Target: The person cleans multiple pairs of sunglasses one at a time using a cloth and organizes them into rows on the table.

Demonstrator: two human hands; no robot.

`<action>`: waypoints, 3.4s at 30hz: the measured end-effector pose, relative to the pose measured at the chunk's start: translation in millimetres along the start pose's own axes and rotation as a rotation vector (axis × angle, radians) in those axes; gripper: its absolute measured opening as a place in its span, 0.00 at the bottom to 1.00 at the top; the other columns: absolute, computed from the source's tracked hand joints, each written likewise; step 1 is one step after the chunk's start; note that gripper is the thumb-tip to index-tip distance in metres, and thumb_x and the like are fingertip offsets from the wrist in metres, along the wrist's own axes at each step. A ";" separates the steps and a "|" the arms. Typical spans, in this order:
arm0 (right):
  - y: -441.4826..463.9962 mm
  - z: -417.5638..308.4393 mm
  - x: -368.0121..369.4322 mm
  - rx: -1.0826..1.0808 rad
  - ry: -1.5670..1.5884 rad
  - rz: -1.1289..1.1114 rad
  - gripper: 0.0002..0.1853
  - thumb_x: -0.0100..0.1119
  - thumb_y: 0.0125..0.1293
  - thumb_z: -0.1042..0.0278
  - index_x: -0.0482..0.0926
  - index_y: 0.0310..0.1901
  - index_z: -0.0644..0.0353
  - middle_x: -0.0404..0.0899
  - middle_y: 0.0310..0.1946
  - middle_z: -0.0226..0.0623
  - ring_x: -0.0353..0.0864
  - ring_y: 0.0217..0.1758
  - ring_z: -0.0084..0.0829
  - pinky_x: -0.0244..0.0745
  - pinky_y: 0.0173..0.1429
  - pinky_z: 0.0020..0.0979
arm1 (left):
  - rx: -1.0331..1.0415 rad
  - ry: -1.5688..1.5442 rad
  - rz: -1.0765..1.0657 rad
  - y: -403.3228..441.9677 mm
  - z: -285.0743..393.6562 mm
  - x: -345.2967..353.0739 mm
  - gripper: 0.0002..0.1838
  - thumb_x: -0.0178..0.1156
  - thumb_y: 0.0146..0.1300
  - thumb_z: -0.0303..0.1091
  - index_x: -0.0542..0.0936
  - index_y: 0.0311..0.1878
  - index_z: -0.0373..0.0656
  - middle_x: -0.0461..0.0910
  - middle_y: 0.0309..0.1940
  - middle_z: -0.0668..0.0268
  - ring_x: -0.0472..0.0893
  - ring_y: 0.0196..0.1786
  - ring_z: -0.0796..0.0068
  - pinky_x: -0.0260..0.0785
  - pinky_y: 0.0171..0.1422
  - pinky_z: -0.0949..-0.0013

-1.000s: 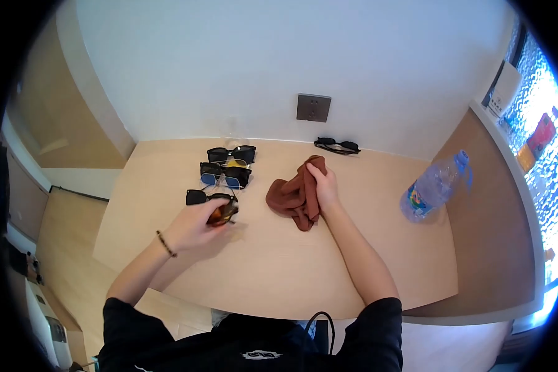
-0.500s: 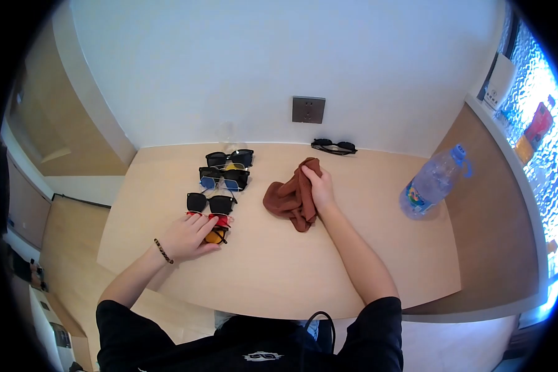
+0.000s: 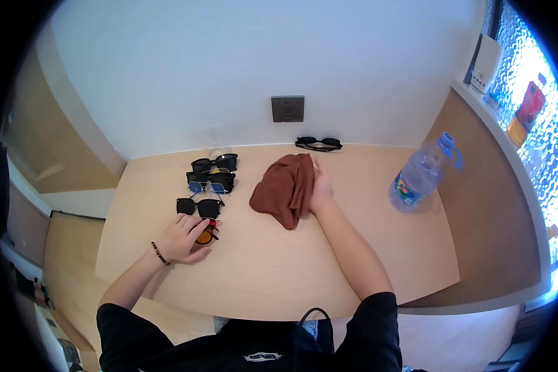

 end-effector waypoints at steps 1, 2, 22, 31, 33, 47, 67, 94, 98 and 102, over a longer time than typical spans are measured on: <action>1.6 -5.0 -3.2 0.076 0.077 -0.071 0.31 0.44 0.77 0.43 0.71 0.68 0.61 0.76 0.65 0.41 0.72 0.68 0.43 0.63 0.75 0.42 | 0.016 0.013 0.047 0.7 0.9 -2.4 0.33 0.68 0.58 0.48 0.77 0.60 0.33 0.78 0.51 0.54 0.78 0.50 0.57 0.69 0.57 0.57; 3.7 -9.7 -7.3 0.074 0.077 -0.071 0.31 0.44 0.77 0.43 0.71 0.68 0.61 0.76 0.65 0.41 0.72 0.68 0.43 0.63 0.75 0.42 | 0.031 0.027 0.095 1.6 1.7 -5.4 0.32 0.69 0.58 0.47 0.77 0.59 0.34 0.78 0.52 0.55 0.78 0.50 0.58 0.69 0.57 0.57; -41.0 -9.2 99.8 -0.250 -0.006 -0.426 0.29 0.42 0.62 0.69 0.67 0.67 0.62 0.72 0.60 0.39 0.70 0.67 0.38 0.61 0.73 0.39 | -0.606 -1.192 0.540 197.0 33.2 21.9 0.11 0.63 0.71 0.32 0.77 0.49 0.34 0.82 0.35 0.65 0.81 0.37 0.80 0.76 0.44 0.71; -0.3 39.2 39.7 -0.905 -1.103 -0.098 0.21 0.57 0.74 0.65 0.71 0.64 0.62 0.79 0.47 0.32 0.79 0.50 0.25 0.76 0.55 0.28 | -0.325 -0.937 0.323 225.1 90.7 3.7 0.13 0.62 0.71 0.33 0.80 0.53 0.36 0.84 0.33 0.62 0.82 0.33 0.76 0.75 0.40 0.71; -5.4 34.3 35.9 -0.684 -1.018 -0.163 0.20 0.57 0.74 0.65 0.71 0.64 0.62 0.79 0.48 0.32 0.79 0.51 0.26 0.76 0.56 0.29 | -0.312 -0.995 0.109 230.1 106.3 -2.9 0.14 0.62 0.70 0.35 0.81 0.54 0.38 0.85 0.35 0.62 0.82 0.33 0.75 0.75 0.41 0.70; -16.1 -16.4 17.3 -0.326 -0.946 -0.310 0.18 0.56 0.75 0.67 0.72 0.63 0.60 0.79 0.56 0.37 0.78 0.60 0.30 0.75 0.63 0.32 | -0.356 -0.234 0.025 333.7 10.0 99.3 0.10 0.58 0.61 0.31 0.84 0.44 0.42 0.81 0.47 0.55 0.81 0.54 0.52 0.74 0.57 0.51; -20.2 -21.6 24.5 -0.787 -1.681 -0.201 0.11 0.52 0.72 0.72 0.78 0.53 0.60 0.83 0.50 0.41 0.82 0.54 0.32 0.76 0.57 0.30 | -0.485 -0.258 -0.143 355.5 8.6 114.0 0.14 0.64 0.58 0.36 0.83 0.46 0.42 0.83 0.48 0.51 0.84 0.53 0.48 0.77 0.57 0.51; -95.8 -1.4 150.4 0.142 -1.126 -0.013 0.07 0.53 0.71 0.68 0.76 0.36 0.59 0.78 0.29 0.27 0.75 0.30 0.20 0.74 0.36 0.26 | -0.618 -0.854 0.525 196.5 -11.6 52.4 0.15 0.70 0.61 0.33 0.81 0.44 0.31 0.81 0.27 0.65 0.79 0.27 0.74 0.74 0.34 0.66; -78.2 12.9 118.7 -0.437 -1.841 -0.098 0.08 0.54 0.72 0.66 0.79 0.40 0.60 0.81 0.30 0.29 0.77 0.31 0.21 0.74 0.35 0.28 | -0.679 -0.704 0.353 197.7 1.0 35.8 0.20 0.65 0.59 0.30 0.76 0.54 0.33 0.80 0.32 0.62 0.81 0.37 0.69 0.74 0.44 0.65; -84.3 11.3 138.1 -0.102 -1.413 0.063 0.10 0.50 0.75 0.67 0.78 0.45 0.64 0.82 0.33 0.35 0.80 0.34 0.26 0.77 0.39 0.29 | -0.661 -0.927 0.337 198.9 -1.9 24.5 0.26 0.63 0.60 0.31 0.69 0.61 0.34 0.82 0.38 0.59 0.84 0.41 0.60 0.76 0.49 0.61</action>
Point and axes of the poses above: each hand's wrist, its own y-axis towards the middle knuckle, its own x-axis out of the palm, z = x × y, the point moved 3 cm from there along y, towards the middle knuckle
